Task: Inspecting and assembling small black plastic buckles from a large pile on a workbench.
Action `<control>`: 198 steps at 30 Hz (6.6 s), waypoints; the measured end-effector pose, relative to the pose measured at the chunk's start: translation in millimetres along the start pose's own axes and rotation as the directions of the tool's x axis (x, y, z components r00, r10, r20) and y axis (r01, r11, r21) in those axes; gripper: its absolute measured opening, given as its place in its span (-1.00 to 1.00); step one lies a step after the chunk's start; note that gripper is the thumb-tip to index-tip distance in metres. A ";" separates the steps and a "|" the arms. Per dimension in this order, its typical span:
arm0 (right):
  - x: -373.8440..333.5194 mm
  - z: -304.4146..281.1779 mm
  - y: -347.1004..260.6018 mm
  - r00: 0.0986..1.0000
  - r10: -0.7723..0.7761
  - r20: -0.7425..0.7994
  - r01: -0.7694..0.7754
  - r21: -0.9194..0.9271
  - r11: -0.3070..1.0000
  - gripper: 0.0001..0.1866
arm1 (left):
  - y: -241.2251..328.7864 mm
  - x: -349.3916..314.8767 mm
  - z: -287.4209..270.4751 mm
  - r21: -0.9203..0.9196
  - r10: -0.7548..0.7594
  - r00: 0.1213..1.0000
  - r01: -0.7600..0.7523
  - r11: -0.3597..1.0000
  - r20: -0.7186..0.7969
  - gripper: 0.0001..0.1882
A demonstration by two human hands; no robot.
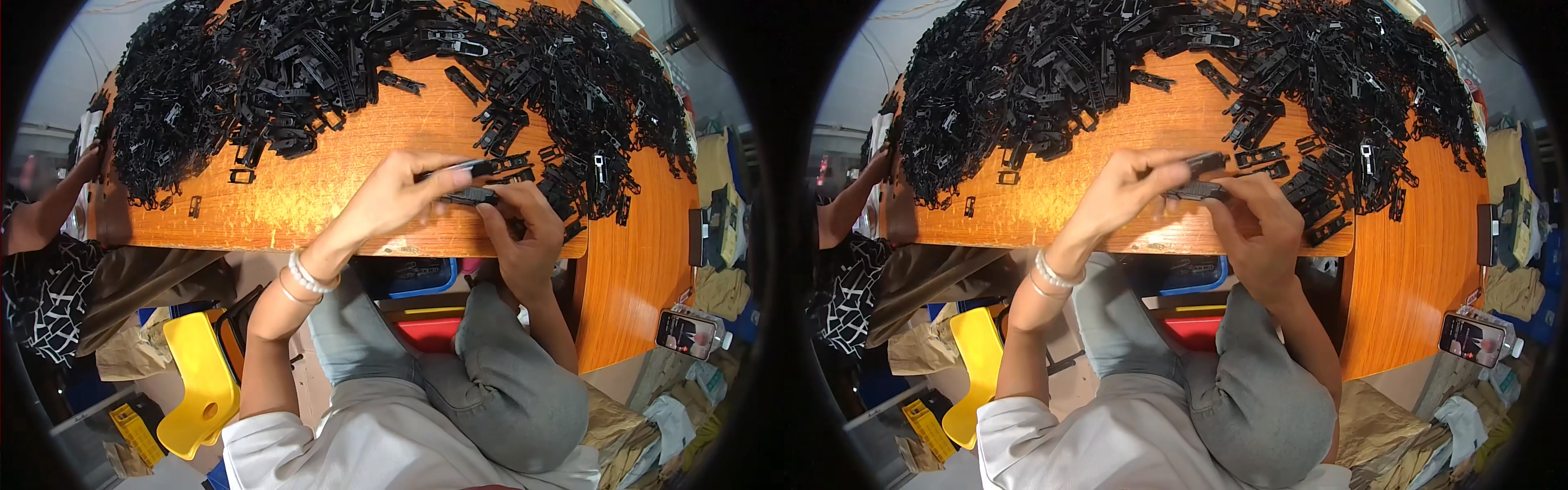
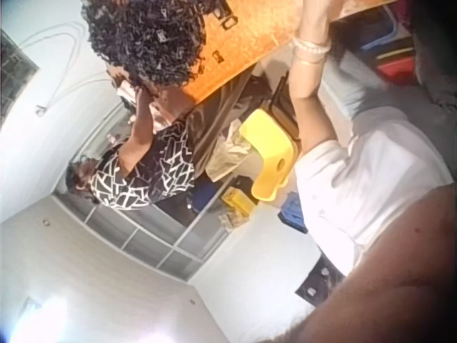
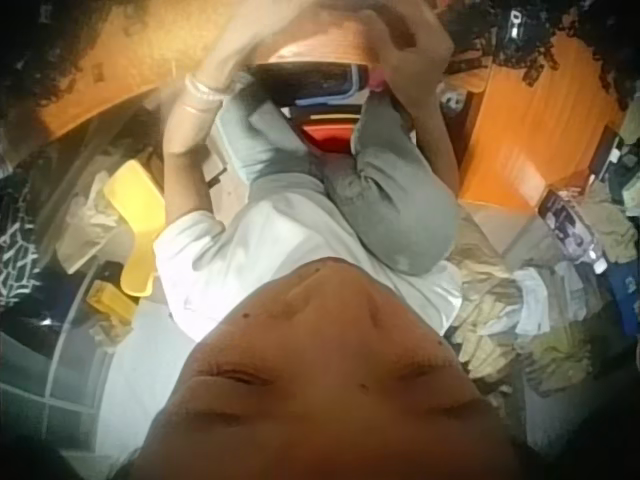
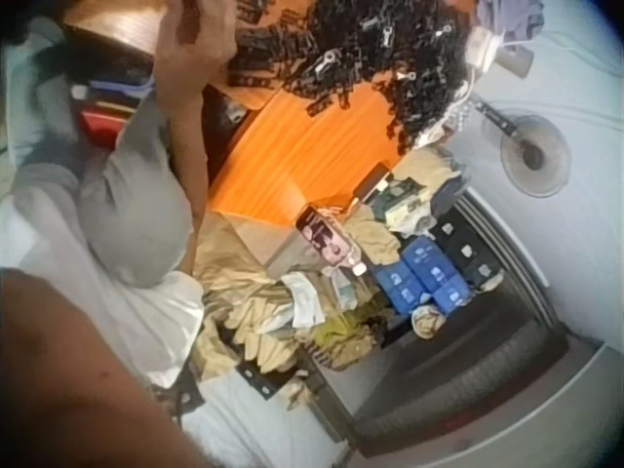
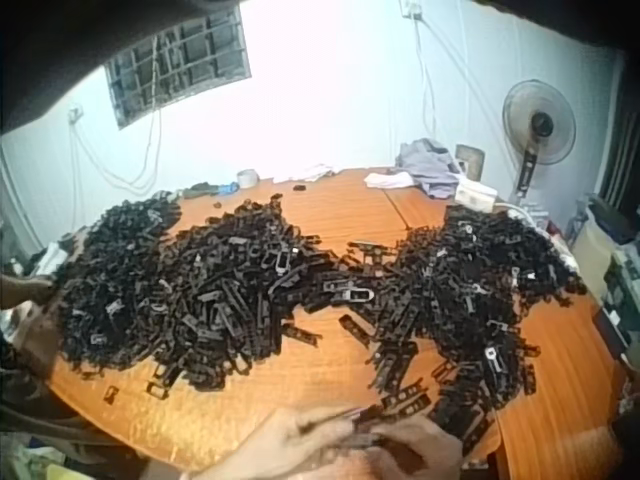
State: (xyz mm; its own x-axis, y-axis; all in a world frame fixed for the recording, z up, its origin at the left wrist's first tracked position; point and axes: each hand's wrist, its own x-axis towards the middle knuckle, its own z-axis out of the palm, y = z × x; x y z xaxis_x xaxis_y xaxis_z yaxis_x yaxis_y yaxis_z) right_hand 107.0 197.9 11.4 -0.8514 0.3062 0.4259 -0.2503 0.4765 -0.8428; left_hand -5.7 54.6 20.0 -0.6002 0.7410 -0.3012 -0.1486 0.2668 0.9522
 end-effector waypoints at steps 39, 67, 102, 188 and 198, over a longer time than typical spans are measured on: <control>-15.5 13.8 5.5 0.727 0.149 0.670 -0.374 0.204 0.905 -0.82 | -55.1 -44.8 -105.8 0.870 0.658 0.570 0.288 0.401 -0.492 -0.79; 45.5 -23.8 26.9 0.973 -0.186 0.135 0.227 -0.417 0.880 -0.92 | -52.2 -19.5 -11.1 -0.587 0.196 0.955 -0.292 0.755 -0.223 -0.63; 0.2 -5.0 11.5 0.999 -0.030 -0.011 0.031 0.117 0.993 -0.89 | -27.9 58.0 -29.1 0.579 0.577 0.715 -0.294 0.760 -0.395 -0.86; 3.3 2.9 -6.1 0.999 -0.009 0.045 0.011 -0.045 0.999 -0.68 | -4.2 -32.2 3.6 0.306 0.210 0.973 -0.173 0.936 -0.094 -0.53; -2.1 2.8 -6.3 0.966 0.201 0.163 -0.209 0.032 0.977 -0.72 | -11.3 -40.0 6.0 0.403 0.434 0.899 -0.377 0.834 -0.055 -0.60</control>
State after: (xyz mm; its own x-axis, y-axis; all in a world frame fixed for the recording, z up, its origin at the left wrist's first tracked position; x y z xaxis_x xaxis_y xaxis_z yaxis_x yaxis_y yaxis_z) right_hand 109.1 191.9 14.8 -0.9479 0.2567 0.1884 -0.0819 0.3754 -0.9232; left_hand 24.7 25.6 21.0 -0.6477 0.7480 0.1447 0.4191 0.1912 0.8876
